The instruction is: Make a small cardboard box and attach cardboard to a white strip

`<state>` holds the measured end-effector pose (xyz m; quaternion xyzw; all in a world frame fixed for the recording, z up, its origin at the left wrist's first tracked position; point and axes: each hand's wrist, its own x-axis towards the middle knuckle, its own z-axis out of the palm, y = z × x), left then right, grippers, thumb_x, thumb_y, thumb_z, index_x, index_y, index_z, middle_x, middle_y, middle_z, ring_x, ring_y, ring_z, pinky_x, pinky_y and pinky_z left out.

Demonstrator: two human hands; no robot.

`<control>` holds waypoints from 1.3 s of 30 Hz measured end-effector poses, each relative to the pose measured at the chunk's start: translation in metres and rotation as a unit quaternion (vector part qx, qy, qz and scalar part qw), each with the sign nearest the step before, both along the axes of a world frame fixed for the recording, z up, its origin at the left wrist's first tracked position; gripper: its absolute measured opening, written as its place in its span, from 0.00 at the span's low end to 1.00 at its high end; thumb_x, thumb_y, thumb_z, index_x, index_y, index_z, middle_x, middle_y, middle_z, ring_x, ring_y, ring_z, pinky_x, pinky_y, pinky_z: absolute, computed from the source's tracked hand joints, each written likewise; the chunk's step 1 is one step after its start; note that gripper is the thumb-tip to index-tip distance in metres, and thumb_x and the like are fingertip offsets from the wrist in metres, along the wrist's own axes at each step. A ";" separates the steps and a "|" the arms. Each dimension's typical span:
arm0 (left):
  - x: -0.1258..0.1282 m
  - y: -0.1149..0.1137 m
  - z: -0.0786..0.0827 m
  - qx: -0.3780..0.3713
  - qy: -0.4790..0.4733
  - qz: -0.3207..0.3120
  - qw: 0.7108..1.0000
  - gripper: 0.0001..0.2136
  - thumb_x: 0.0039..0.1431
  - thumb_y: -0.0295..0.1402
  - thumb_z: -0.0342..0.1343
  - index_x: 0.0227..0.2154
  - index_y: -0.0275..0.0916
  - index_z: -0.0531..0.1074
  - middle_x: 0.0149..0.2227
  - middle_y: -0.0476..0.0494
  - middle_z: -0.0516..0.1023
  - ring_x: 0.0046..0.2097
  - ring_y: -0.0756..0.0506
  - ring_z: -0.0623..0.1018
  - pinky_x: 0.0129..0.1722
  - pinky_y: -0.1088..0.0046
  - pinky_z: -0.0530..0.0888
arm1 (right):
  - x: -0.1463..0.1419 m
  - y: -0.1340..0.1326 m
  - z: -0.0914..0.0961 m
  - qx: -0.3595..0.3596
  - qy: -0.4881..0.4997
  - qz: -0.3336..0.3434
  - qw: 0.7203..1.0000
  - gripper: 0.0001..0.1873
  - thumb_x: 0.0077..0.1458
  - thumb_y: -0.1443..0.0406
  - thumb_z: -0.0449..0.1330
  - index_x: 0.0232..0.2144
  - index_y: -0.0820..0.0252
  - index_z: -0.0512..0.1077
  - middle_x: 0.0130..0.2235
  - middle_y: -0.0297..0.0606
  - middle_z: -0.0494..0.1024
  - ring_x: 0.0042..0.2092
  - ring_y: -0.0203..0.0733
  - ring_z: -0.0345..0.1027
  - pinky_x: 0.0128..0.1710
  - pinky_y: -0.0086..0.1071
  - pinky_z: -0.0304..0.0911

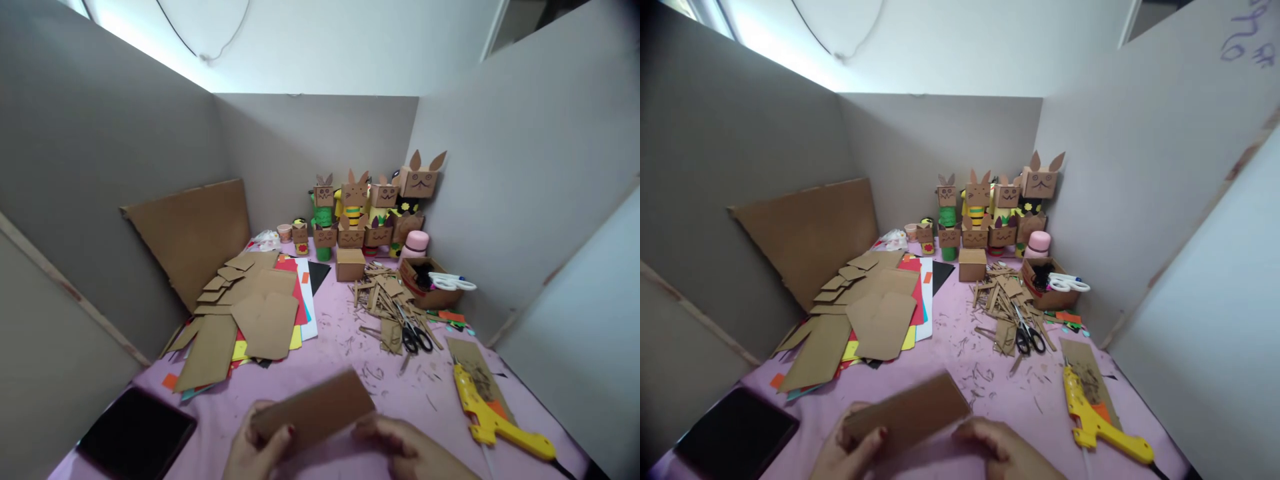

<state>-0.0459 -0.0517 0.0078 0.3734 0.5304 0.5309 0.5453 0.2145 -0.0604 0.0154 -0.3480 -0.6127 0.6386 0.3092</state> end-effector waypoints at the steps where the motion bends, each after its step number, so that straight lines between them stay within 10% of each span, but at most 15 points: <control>1: -0.004 0.004 0.006 -0.023 -0.047 0.040 0.998 0.20 0.37 0.43 0.69 0.32 0.41 0.69 0.27 0.52 0.76 0.32 0.46 0.76 0.30 0.75 0.72 | 0.001 0.010 0.001 0.045 -0.034 0.000 0.998 0.17 0.49 0.63 0.59 0.44 0.53 0.77 0.49 0.40 0.78 0.54 0.50 0.68 0.54 0.41 0.59; 3: -0.013 0.011 0.016 -0.051 -0.114 0.092 0.988 0.24 0.35 0.41 0.70 0.36 0.42 0.69 0.33 0.50 0.79 0.37 0.44 0.78 0.33 0.74 0.74 | 0.002 0.032 -0.004 0.145 -0.117 -0.065 0.980 0.20 0.47 0.61 0.62 0.46 0.53 0.77 0.53 0.44 0.75 0.56 0.54 0.66 0.56 0.46 0.59; 6: -0.023 0.017 0.020 -0.059 -0.139 0.132 0.980 0.24 0.36 0.37 0.70 0.40 0.42 0.71 0.36 0.50 0.81 0.39 0.44 0.79 0.33 0.75 0.76 | -0.006 0.055 -0.019 0.191 -0.144 -0.231 0.943 0.27 0.61 0.60 0.47 0.61 0.60 0.58 0.66 0.51 0.54 0.67 0.53 0.42 0.63 0.57 0.32; 8: -0.027 0.017 0.017 -0.067 -0.134 0.151 0.977 0.22 0.39 0.33 0.68 0.41 0.43 0.72 0.37 0.50 0.81 0.38 0.44 0.79 0.31 0.76 0.76 | -0.019 0.053 -0.030 0.213 -0.145 -0.221 0.940 0.29 0.60 0.60 0.51 0.62 0.55 0.55 0.67 0.44 0.52 0.67 0.48 0.42 0.64 0.50 0.38; 10: -0.030 0.018 0.014 -0.081 -0.130 0.167 0.974 0.20 0.43 0.29 0.65 0.42 0.45 0.71 0.38 0.50 0.81 0.37 0.44 0.80 0.30 0.75 0.77 | -0.033 0.044 -0.039 0.250 -0.144 -0.036 0.957 0.29 0.57 0.58 0.56 0.60 0.45 0.58 0.64 0.36 0.59 0.64 0.46 0.53 0.62 0.44 0.50; 13: -0.032 0.019 0.013 -0.097 -0.140 0.168 0.971 0.19 0.46 0.27 0.62 0.43 0.48 0.71 0.40 0.50 0.81 0.38 0.44 0.80 0.29 0.74 0.77 | -0.037 0.041 -0.042 0.256 -0.146 0.054 0.954 0.17 0.52 0.59 0.62 0.45 0.31 0.73 0.50 0.24 0.78 0.50 0.41 0.73 0.57 0.39 0.59; 18: -0.029 0.021 0.006 -0.102 -0.152 0.124 0.975 0.22 0.40 0.33 0.67 0.42 0.45 0.71 0.40 0.47 0.81 0.42 0.39 0.79 0.32 0.69 0.78 | -0.007 0.071 -0.026 0.231 -0.174 -0.165 0.943 0.27 0.55 0.53 0.58 0.56 0.54 0.67 0.63 0.44 0.60 0.67 0.56 0.42 0.65 0.54 0.27; 23: -0.005 0.017 -0.006 -0.043 -0.101 0.044 0.993 0.25 0.39 0.42 0.67 0.41 0.41 0.69 0.38 0.44 0.79 0.40 0.38 0.78 0.35 0.65 0.76 | -0.033 0.051 -0.029 0.151 -0.110 -0.260 0.947 0.35 0.62 0.48 0.38 0.65 0.61 0.47 0.63 0.51 0.61 0.62 0.47 0.58 0.58 0.46 0.57; 28: 0.010 0.011 -0.013 0.073 0.066 -0.063 0.993 0.21 0.43 0.42 0.66 0.39 0.40 0.69 0.41 0.41 0.77 0.47 0.39 0.74 0.49 0.67 0.69 | -0.045 0.018 -0.038 0.043 -0.009 -0.392 0.919 0.36 0.50 0.39 0.52 0.48 0.59 0.72 0.55 0.48 0.72 0.60 0.54 0.58 0.60 0.44 0.53; 32: 0.018 0.005 -0.021 0.063 0.075 -0.035 0.995 0.28 0.50 0.48 0.58 0.51 0.41 0.62 0.53 0.37 0.71 0.56 0.38 0.68 0.57 0.62 0.61 | -0.041 0.013 -0.039 0.024 0.008 -0.405 0.914 0.33 0.51 0.40 0.51 0.43 0.58 0.74 0.50 0.46 0.77 0.55 0.53 0.64 0.57 0.42 0.55; 39: 0.036 0.005 -0.013 0.064 0.111 -0.021 0.991 0.20 0.59 0.52 0.44 0.41 0.41 0.67 0.50 0.38 0.72 0.57 0.39 0.66 0.60 0.58 0.57 | -0.055 0.010 -0.029 0.061 -0.001 -0.435 0.899 0.22 0.56 0.48 0.50 0.33 0.57 0.75 0.41 0.40 0.79 0.46 0.49 0.69 0.47 0.35 0.61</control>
